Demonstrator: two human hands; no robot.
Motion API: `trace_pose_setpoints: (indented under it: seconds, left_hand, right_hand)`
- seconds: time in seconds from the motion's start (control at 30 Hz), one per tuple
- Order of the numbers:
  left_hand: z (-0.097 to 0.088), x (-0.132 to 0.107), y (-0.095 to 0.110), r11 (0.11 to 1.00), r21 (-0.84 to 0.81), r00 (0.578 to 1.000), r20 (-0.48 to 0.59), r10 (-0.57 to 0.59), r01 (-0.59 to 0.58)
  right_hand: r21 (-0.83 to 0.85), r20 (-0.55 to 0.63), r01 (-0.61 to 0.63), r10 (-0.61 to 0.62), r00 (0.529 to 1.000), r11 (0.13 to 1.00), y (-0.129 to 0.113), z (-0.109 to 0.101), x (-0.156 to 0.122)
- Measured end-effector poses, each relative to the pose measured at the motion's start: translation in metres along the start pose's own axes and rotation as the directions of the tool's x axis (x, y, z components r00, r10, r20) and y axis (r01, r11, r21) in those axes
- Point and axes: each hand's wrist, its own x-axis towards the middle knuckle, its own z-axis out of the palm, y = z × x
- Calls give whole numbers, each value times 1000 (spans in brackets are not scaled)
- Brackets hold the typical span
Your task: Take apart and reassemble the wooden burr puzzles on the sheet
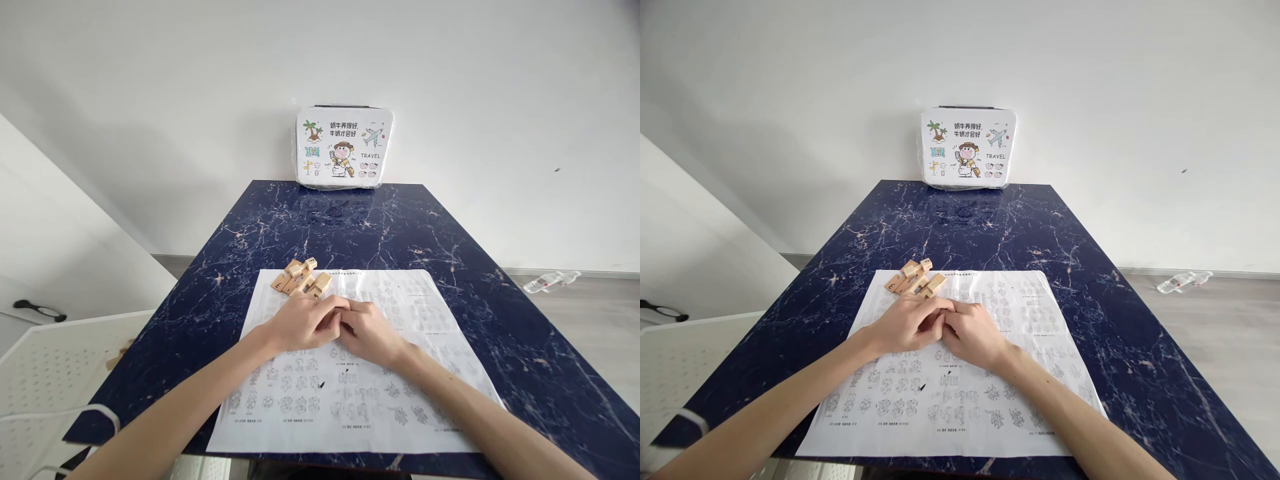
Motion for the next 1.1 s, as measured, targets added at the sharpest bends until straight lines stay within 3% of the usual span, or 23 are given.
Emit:
trace_pose_setpoints:
  seconds: [1.1]
  left_hand:
    - [-1, 0, 0, 1000, 5, 1000, 23, -17, 17]
  right_hand:
    - [1, 24, -30, 30, 999, 1000, 1, 0, -1]
